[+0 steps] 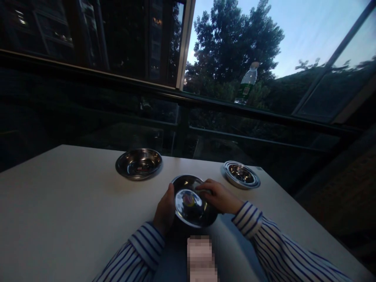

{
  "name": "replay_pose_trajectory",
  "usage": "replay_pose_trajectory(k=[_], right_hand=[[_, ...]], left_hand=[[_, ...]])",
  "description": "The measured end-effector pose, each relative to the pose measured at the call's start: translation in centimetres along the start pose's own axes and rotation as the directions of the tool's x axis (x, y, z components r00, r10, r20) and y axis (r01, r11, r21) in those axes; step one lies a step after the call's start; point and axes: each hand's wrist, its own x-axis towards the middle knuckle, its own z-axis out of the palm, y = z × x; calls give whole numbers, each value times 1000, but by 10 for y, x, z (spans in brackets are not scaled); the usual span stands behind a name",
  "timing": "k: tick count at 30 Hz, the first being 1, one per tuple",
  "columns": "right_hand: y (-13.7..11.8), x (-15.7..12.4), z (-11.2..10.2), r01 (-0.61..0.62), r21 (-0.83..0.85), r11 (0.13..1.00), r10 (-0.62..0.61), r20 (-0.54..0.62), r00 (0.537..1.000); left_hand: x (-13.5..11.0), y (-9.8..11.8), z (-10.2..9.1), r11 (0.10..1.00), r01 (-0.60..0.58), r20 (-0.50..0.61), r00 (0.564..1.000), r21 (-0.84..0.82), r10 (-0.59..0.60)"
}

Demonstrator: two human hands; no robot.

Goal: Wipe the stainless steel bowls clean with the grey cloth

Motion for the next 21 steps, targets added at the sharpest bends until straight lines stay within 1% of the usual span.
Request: replay_pose_trajectory(k=[2,3,5,8,10,12,15,17,21], right_hand=[[-4,3,2,64,-204,977,-55,51,997],[-6,5,4,89,-278,956,-69,80,994],[-10,8,9,121,-353,928,-82,125,989],[-13,10,17,152,-370,917,-107,140,984],[-13,11,20,171,-359,917,-129,138,982],[-12,12,22,176,-327,929,-137,139,981],[-8,14,25,154,-271,950,-114,157,981],[-4,16,28,128,-240,962,-94,151,984],[0,17,34,140,-277,950,-99,158,983]], left_hand=[[-2,4,-1,1000,2,53,999,-3,-1],[-2,5,-2,1000,2,81,997,-12,-1],[-2,5,-5,999,21,110,994,-25,-18],[-2,4,-10,997,76,130,989,-1,-75],[-2,4,-13,994,96,103,989,55,-102],[-1,4,-15,989,95,61,993,115,-102],[-1,5,-16,980,82,2,997,182,-83],[-1,5,-15,976,56,-30,998,211,-51],[1,3,-14,966,-21,-70,997,257,40]])
